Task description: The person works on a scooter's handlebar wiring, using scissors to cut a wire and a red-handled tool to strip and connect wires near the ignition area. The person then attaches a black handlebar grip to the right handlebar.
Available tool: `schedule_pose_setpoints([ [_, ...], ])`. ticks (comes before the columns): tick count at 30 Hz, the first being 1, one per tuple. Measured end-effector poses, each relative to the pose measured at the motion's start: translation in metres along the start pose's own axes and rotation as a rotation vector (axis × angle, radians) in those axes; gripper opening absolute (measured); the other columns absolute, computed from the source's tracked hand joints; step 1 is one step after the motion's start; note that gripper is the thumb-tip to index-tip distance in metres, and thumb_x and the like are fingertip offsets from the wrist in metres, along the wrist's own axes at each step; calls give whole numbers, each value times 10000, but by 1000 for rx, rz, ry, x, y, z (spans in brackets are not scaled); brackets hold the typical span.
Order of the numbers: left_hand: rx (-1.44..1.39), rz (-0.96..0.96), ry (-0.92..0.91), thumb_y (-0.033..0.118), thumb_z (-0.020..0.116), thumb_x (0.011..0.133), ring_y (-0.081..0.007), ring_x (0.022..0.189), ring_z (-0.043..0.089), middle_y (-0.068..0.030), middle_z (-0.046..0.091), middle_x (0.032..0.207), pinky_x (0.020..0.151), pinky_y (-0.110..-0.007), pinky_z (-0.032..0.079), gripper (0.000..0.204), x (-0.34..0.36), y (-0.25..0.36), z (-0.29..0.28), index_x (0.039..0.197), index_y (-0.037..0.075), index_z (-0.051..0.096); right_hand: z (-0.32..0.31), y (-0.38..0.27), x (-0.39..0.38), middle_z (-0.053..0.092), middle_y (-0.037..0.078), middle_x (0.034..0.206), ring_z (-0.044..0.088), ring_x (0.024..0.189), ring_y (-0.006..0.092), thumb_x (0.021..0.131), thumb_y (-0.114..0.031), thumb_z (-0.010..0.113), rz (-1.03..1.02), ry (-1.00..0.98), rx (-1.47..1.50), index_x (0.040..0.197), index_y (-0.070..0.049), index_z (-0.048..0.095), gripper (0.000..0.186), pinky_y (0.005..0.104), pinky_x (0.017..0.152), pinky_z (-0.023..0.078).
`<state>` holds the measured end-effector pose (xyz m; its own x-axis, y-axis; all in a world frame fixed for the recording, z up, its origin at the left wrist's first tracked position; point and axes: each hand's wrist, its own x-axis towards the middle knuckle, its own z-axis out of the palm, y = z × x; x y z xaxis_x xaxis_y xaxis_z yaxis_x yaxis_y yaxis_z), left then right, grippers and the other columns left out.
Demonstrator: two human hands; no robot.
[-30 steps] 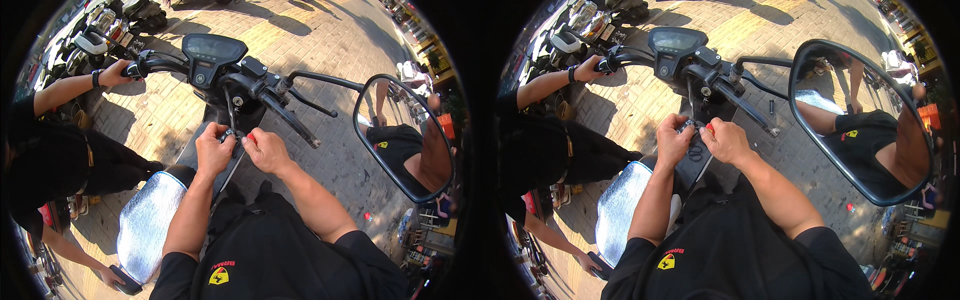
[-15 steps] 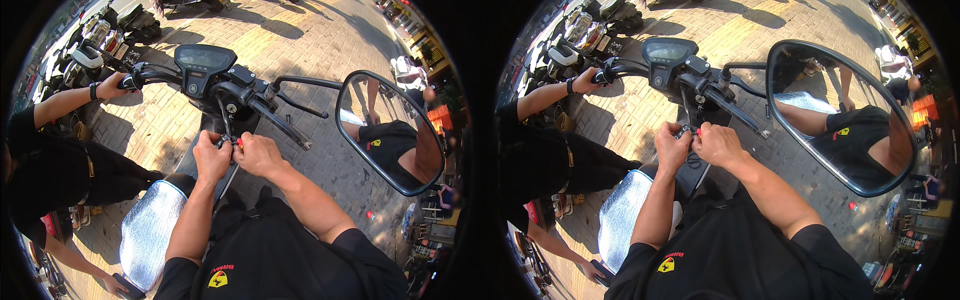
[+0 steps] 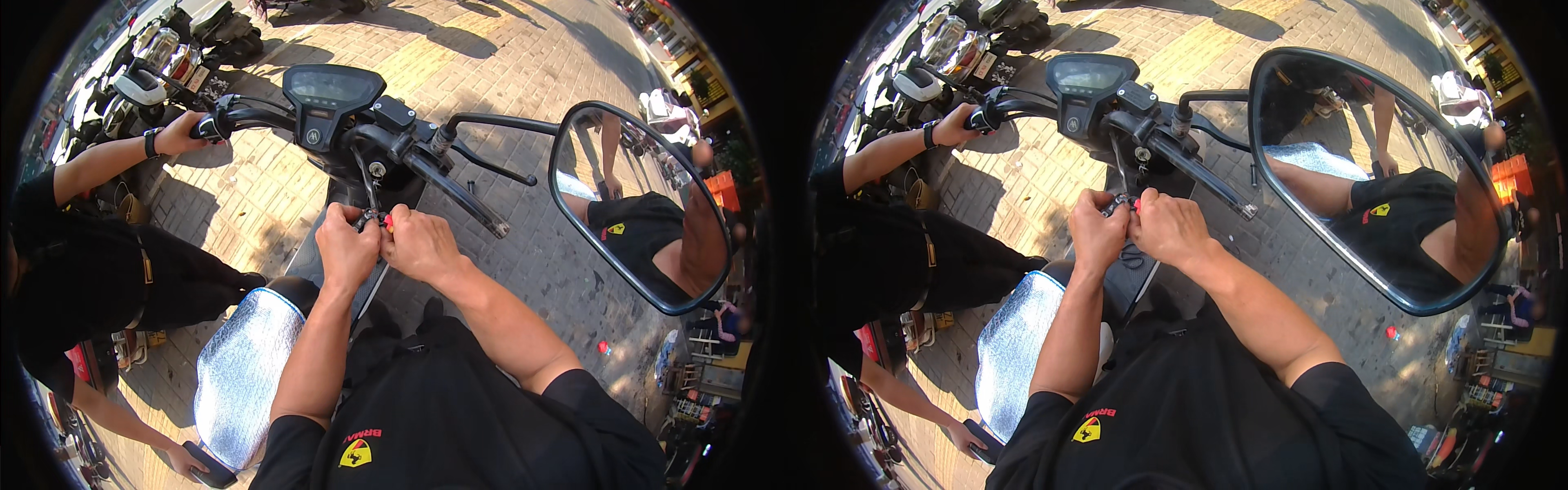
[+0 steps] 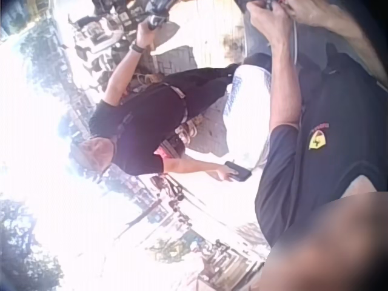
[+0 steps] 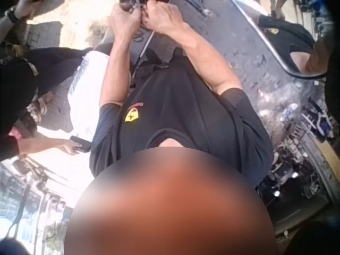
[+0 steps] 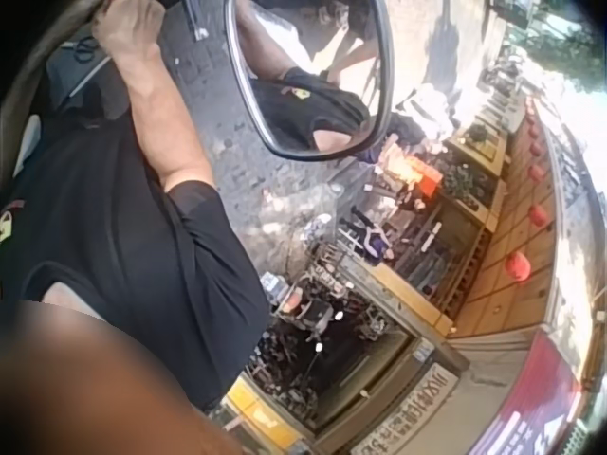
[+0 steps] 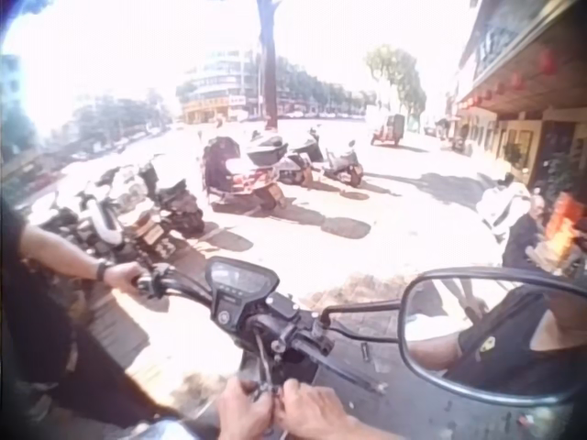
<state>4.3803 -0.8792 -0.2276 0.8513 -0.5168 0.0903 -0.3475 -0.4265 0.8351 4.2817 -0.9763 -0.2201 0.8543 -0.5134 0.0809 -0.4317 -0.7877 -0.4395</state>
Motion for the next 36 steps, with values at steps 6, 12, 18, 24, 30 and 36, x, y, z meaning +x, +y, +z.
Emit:
schedule_pose_setpoints([
  [6,-19,-18,-10,152,739,763,-379,830,690,-234,698,856,771,-427,531,266,1,-2,1,901,-49,634,0,2,0,677,235,736,693,712,387,878,-282,628,-22,24,24,856,28,578,315,474,662,560],
  [12,-6,-12,-2,157,742,763,-368,831,693,-228,701,855,775,-419,533,272,0,0,1,907,-49,639,0,3,0,677,235,739,693,714,388,871,-286,637,-19,21,46,855,27,576,319,476,665,560],
  [18,-22,-25,-6,156,741,761,-366,822,695,-225,700,846,767,-417,535,268,1,-1,1,901,-48,637,-7,6,-3,682,211,743,690,717,386,850,-254,651,-6,4,94,892,24,581,289,462,655,551],
  [24,-13,5,-22,141,730,758,-369,791,694,-220,697,816,745,-415,534,243,3,-3,-2,881,-42,626,-7,11,6,676,161,755,672,722,361,779,-116,683,-175,223,458,990,-47,630,228,433,624,525],
  [30,22,63,-28,126,736,742,-354,754,691,-203,692,789,713,-402,533,229,6,-1,-5,857,-28,610,0,15,18,635,152,714,640,680,368,744,-81,664,-274,199,367,854,-49,602,130,447,595,503],
  [36,98,65,-184,150,771,718,-263,688,664,-157,676,743,646,-368,510,248,18,3,-13,828,-15,623,8,13,16,631,131,704,648,653,350,721,-118,705,-302,261,138,802,-61,547,186,458,573,508],
])
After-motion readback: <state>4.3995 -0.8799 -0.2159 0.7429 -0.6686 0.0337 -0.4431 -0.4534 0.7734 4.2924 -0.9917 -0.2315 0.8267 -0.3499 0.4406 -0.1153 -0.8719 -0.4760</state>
